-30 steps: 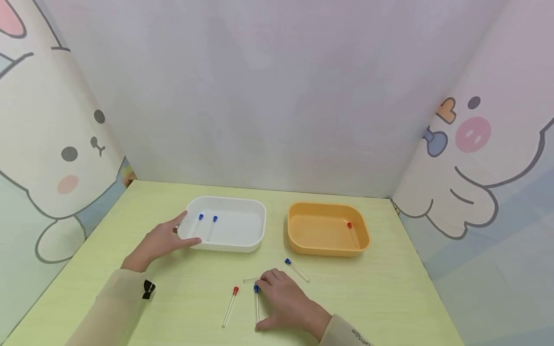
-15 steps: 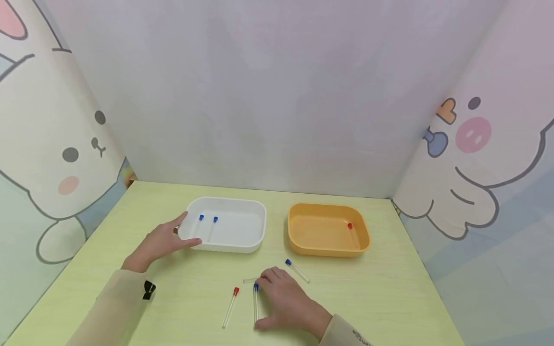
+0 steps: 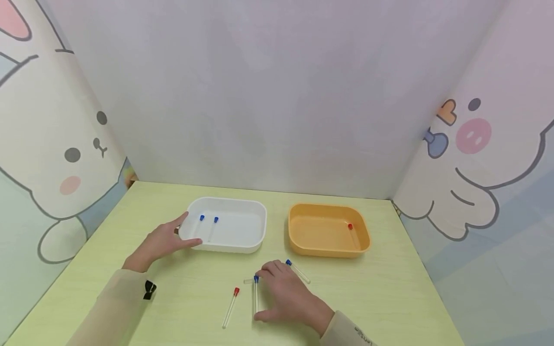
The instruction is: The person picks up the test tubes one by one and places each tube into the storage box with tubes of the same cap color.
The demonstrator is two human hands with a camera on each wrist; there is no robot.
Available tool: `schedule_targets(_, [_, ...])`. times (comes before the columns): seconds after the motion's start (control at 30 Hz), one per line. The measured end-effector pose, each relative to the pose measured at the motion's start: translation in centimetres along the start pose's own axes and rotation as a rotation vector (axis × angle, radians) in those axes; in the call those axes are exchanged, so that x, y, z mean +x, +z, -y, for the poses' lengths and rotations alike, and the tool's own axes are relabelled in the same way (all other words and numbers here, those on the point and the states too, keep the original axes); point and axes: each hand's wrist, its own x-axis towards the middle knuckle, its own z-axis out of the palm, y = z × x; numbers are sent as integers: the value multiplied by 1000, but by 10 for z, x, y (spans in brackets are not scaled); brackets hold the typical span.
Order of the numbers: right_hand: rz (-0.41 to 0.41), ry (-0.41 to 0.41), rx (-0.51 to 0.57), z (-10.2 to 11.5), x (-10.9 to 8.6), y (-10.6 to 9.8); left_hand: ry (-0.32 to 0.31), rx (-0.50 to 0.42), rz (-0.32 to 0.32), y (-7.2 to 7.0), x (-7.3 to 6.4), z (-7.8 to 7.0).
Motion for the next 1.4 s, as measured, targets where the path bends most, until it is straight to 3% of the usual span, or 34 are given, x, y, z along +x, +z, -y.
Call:
schedule_targets(0.43, [7,60,51,-2,13,-17,27,-5,-19,0,-1,1])
schedule_targets(0.6, [-18,47,48,-4,21,-23,24,-9,-14,0,-2,0])
schedule_targets(0.97, [-76,26,58,-7,46,-40,22,-9,-10,1,-3,-1])
schedule_targets(1.4, [-99,90,62,-18,75,-54,27,7,-18,1,-3,-1])
